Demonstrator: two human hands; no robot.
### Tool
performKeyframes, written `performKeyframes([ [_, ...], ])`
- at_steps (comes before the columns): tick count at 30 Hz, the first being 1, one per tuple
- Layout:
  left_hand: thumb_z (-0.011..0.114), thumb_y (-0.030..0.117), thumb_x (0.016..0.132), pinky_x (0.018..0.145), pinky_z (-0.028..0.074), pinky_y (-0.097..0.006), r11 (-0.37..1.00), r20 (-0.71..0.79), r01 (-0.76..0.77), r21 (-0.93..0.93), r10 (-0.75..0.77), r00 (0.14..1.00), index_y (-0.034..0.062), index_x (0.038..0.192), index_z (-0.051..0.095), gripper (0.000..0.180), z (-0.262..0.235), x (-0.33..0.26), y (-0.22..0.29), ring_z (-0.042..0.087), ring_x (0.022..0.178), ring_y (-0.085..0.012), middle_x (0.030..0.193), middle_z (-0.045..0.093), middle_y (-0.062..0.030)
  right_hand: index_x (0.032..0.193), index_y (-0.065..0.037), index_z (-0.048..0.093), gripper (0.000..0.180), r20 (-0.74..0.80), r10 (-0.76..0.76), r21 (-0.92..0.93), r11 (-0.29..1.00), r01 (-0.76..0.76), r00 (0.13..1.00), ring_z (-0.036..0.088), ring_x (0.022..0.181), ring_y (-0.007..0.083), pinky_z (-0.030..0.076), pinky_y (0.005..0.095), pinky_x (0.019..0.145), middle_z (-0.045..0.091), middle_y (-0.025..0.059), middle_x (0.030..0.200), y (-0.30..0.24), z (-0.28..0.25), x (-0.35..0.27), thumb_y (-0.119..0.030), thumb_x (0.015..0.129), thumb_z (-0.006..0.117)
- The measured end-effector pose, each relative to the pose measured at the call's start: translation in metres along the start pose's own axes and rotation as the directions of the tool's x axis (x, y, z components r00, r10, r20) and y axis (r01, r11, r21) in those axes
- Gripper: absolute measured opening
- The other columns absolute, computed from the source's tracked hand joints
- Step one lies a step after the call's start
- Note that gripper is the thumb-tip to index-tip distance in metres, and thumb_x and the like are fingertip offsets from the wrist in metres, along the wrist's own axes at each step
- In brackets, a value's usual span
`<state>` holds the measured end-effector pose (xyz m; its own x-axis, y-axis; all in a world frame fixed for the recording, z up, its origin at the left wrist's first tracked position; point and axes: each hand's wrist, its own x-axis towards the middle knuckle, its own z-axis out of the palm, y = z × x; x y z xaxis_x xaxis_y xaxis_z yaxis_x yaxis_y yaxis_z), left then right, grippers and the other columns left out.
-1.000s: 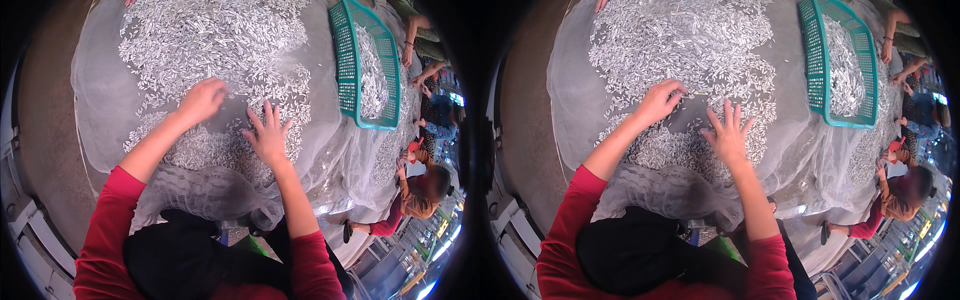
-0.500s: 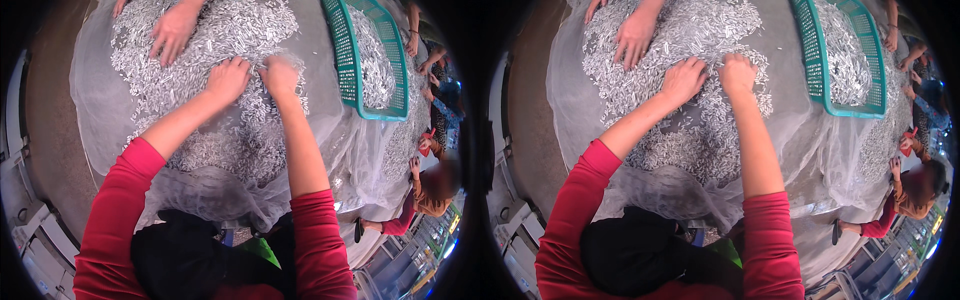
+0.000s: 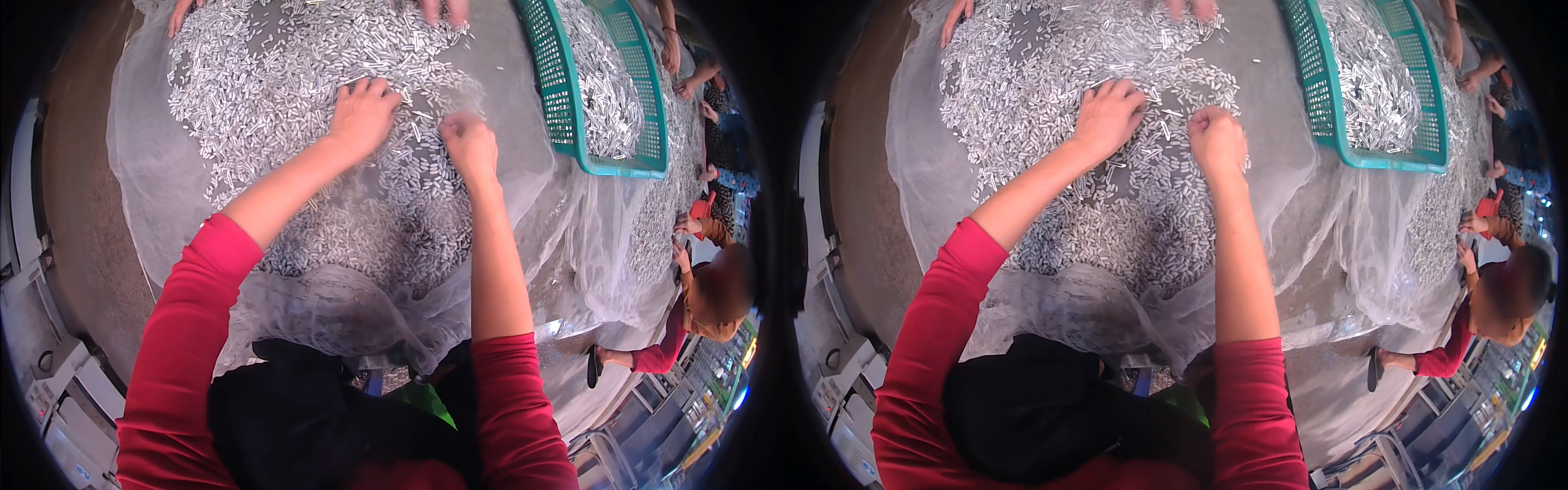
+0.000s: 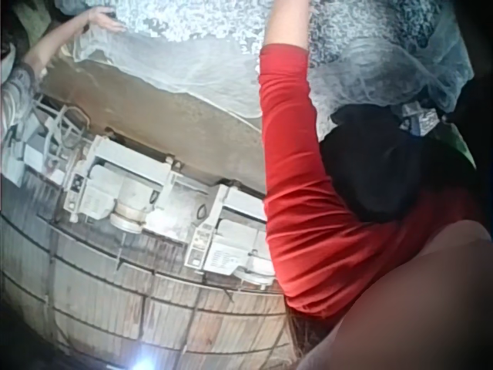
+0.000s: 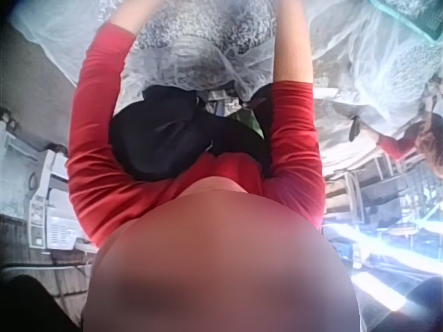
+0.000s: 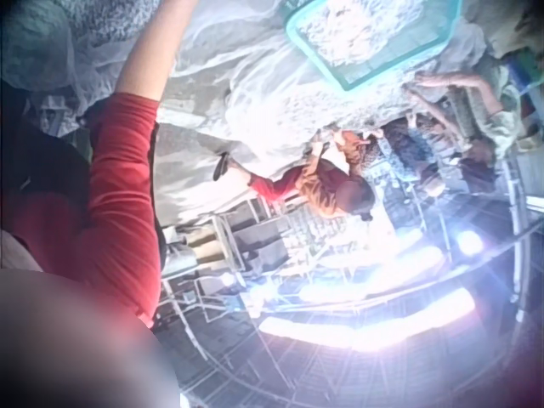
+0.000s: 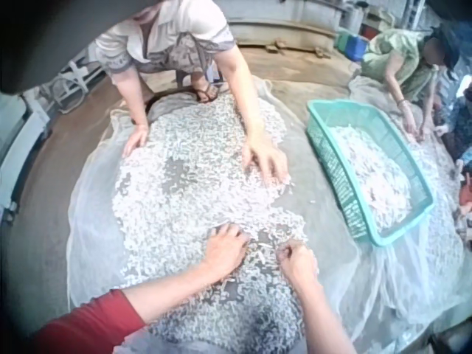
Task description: The person sorts small silver fish by hand on a large white sheet, picking them up and placing them into a green basket. The person works continuously, moving fish from the pile into the basket.
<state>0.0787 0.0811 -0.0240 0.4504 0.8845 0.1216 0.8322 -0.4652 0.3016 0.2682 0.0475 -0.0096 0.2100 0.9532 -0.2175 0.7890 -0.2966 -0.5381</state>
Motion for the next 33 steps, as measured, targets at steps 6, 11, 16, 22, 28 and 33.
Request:
performKeyframes([
  [6,0.06,0.013,0.087,0.066,0.049,-0.03,0.722,0.237,0.289,-0.629,-0.177,0.955,0.0109,0.104,0.062,0.017,-0.023,-0.001,-0.014,0.061,0.073,-0.0151,0.087,0.063,-0.0023,0.089,-0.016,0.07,0.019,-0.21,-0.51,-0.236,0.855,0.463,0.834,0.059,0.086,0.0304,0.047,0.0413,0.075,0.062,0.009,0.085,-0.004,0.028,0.014,-0.019,0.071,0.073],
  [11,0.056,0.009,0.089,0.073,0.05,-0.027,0.005,0.591,0.596,-0.803,-0.123,0.797,0.0068,0.119,0.058,0.03,-0.042,0.013,-0.025,0.062,0.088,-0.0126,0.095,0.062,-0.0021,0.092,-0.013,0.068,0.018,-0.011,-0.131,0.412,0.903,0.124,0.991,0.062,0.08,0.027,0.049,0.0395,0.071,0.065,0.0094,0.085,0.006,0.02,0.029,-0.016,0.075,0.07],
  [16,0.058,0.017,0.089,0.072,0.05,-0.026,-0.163,0.573,0.558,-0.814,-0.064,0.817,0.006,0.096,0.058,0.013,-0.051,0.021,-0.037,0.061,0.088,-0.0132,0.095,0.062,-0.0029,0.094,-0.012,0.068,0.018,0.184,0.033,0.6,0.788,-0.138,0.982,0.065,0.08,0.0281,0.051,0.0391,0.071,0.068,0.0125,0.089,-0.001,0.016,0.029,-0.019,0.077,0.067],
  [22,0.061,0.021,0.089,0.066,0.047,-0.021,0.071,0.567,0.59,-0.804,-0.202,0.798,0.0059,0.096,0.062,0.017,-0.042,0.03,-0.041,0.059,0.08,-0.009,0.086,0.06,0.0008,0.096,-0.012,0.068,0.024,0.106,-0.005,-0.049,0.999,0.01,0.994,0.066,0.087,0.0269,0.051,0.0379,0.078,0.068,0.0131,0.09,-0.032,0.035,0.038,-0.025,0.077,0.071],
  [28,0.065,0.015,0.082,0.077,0.05,-0.037,0.907,0.042,-0.037,-0.419,0.059,0.997,0.0058,0.096,0.067,0.017,-0.019,0.049,-0.033,0.063,0.087,-0.0266,0.093,0.064,-0.0103,0.099,-0.01,0.065,0.022,0.269,-0.092,0.603,0.792,-0.093,0.959,0.063,0.087,0.0193,0.049,0.0329,0.073,0.066,0.0072,0.093,0.003,0.009,0.028,-0.02,0.08,0.068],
  [33,0.064,0.013,0.081,0.081,0.048,-0.043,0.969,0.13,-0.198,-0.149,0.218,0.967,0.0056,0.099,0.063,0.02,-0.01,0.061,-0.024,0.059,0.093,-0.0332,0.096,0.059,-0.0126,0.104,-0.01,0.058,0.022,0.412,-0.318,0.908,0.061,-0.415,0.854,0.06,0.085,0.0164,0.044,0.0283,0.068,0.06,-0.0003,0.091,0.023,-0.016,0.003,-0.011,0.082,0.063],
])
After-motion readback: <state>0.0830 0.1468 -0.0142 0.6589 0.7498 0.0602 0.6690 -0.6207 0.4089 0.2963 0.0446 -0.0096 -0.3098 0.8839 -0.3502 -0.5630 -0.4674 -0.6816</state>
